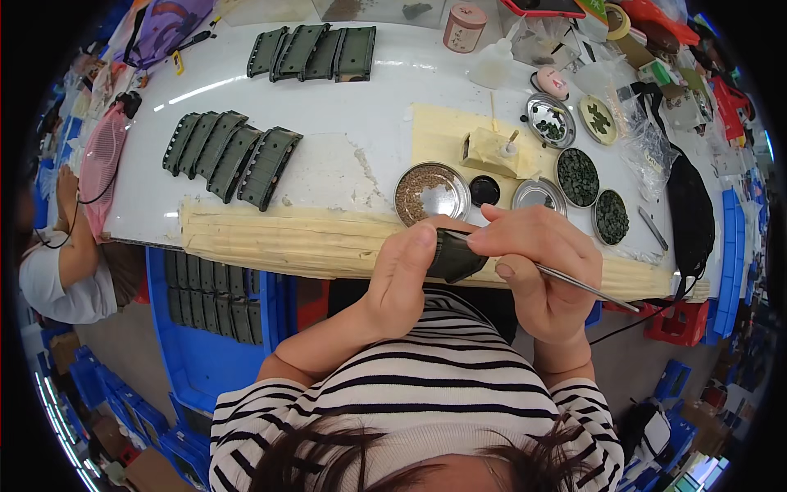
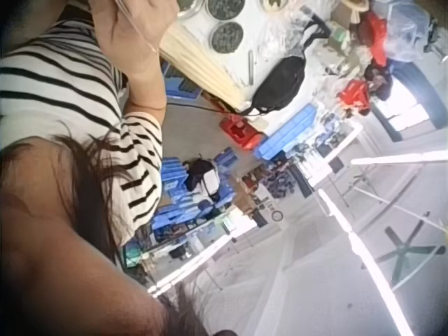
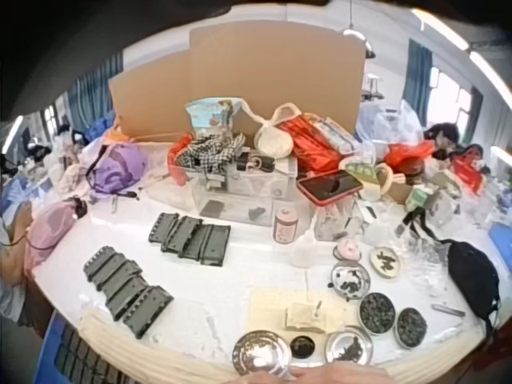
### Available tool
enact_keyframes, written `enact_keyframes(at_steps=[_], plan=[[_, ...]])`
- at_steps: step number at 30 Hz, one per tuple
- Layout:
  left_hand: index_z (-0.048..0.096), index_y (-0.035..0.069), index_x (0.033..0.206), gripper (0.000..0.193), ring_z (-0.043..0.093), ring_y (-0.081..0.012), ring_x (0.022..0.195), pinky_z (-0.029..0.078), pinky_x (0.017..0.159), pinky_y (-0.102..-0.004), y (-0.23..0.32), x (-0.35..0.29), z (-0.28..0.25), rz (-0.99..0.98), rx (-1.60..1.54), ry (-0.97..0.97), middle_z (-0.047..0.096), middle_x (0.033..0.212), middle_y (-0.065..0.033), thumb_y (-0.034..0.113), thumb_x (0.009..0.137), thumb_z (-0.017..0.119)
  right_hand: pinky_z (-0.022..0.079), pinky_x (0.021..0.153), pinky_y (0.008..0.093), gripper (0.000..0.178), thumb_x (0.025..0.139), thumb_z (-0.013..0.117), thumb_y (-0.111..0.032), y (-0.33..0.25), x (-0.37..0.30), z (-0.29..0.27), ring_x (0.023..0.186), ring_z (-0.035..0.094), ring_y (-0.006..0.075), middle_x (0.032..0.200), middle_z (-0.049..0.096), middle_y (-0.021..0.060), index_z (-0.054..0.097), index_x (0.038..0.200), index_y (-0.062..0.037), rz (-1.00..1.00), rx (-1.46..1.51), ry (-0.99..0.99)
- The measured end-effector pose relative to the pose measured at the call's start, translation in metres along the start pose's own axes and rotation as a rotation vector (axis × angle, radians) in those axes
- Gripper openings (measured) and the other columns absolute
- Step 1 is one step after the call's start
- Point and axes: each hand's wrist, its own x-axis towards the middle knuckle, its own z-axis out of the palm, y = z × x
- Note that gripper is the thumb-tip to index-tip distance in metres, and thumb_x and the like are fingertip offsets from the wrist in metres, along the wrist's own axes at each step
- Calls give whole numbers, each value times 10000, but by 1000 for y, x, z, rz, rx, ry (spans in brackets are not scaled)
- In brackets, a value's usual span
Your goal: The recorder is assembling small green plastic toy tank components by applying adhesive with a brush and fitting the parts together on a workbench.
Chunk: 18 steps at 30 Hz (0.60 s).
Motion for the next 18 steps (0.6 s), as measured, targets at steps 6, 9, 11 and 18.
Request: enact_keyframes(at_steps=[6,9,11,18], plan=[[548,-78,1108,545,573,-157,889,433,829,-269,-1,-1,0,-56,-47,17,623,955,-124,334,1012,204,553,817,412,223,906,572,-165,1,-1,1,717,631,223,792,672,108,664,853,31,-25,-12,19],[539,-89,1137,568,609,-201,913,467,857,-311,-1,1,0,-72,-54,29,633,1001,-165,351,1009,204,539,778,374,233,932,563,-168,6,-2,0,702,629,216,780,668,121,654,869,38,-34,104,133],[530,-98,1153,587,629,-239,924,490,871,-352,-4,1,-3,-90,-98,-5,632,1042,-193,366,1006,203,506,728,309,186,931,570,-131,10,-5,-5,700,621,194,798,664,115,646,906,37,-34,220,275],[510,-109,1164,605,635,-278,924,511,858,-398,-10,2,-5,-74,-86,11,619,1077,-224,382,1006,194,446,734,236,132,944,549,-87,42,7,-23,790,571,110,869,626,53,622,946,22,134,-54,421]])
